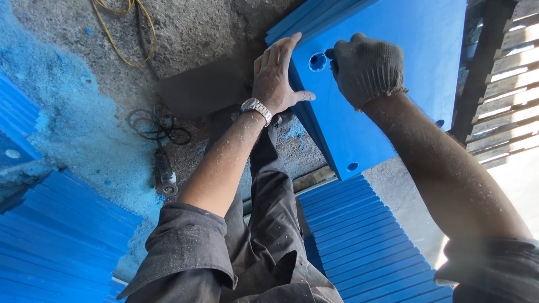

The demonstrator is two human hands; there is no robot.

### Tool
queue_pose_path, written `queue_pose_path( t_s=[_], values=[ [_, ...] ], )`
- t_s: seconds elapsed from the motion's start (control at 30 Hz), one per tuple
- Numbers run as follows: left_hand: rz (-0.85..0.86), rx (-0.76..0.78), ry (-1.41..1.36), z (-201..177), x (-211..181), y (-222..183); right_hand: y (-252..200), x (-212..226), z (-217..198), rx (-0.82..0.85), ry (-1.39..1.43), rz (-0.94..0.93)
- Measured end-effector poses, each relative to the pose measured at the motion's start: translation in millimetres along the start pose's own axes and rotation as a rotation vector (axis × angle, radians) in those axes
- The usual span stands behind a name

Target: The recorder is cleaning and deburring the edges and holes of blue plastic blocks using a small hand tool.

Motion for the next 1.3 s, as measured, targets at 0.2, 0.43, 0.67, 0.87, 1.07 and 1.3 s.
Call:
queue_pose_path(
  t_s=[0.2, 0.43, 0.67, 0.87, 1.07, 1.3],
  values=[
    [0.021, -0.035, 0.038, -1.6, -4.5, -0.3, -19.6, 17.5, 4.4, 0.148, 0.202, 0.252],
    [-0.035, -0.043, 0.004, 0.8, -3.6, -0.8, 0.4, 55.1, 2.2, 0.313, 0.334, 0.44],
    [-0.024, -0.015, 0.015, 1.0, -3.0, -0.7, 16.1, 23.9, 17.5, 0.147, 0.45, 0.385],
    [0.046, -0.037, 0.011, -0.3, 2.5, 0.1, -17.1, 26.3, 15.0, 0.03, 0.522, 0.545],
    [0.019, -0.029, 0.02, -15.5, -11.2, -1.4, -54.2, 31.7, -7.9, 0.201, 1.333, 0.806],
    [0.207, -0.053, 0.177, -20.5, -30.0, 33.2, -90.3, 14.7, 62.2, -0.104, 1.72, 1.232]
  ],
)
Point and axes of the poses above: each hand's wrist, its own y-axis towards the middle knuckle, its own z-axis out of the palm, x = y × z, the point moved 1 cm from there along y, towards the middle knuckle, and after that the axes turned 1 degree about -x, right-handed, at the moved point
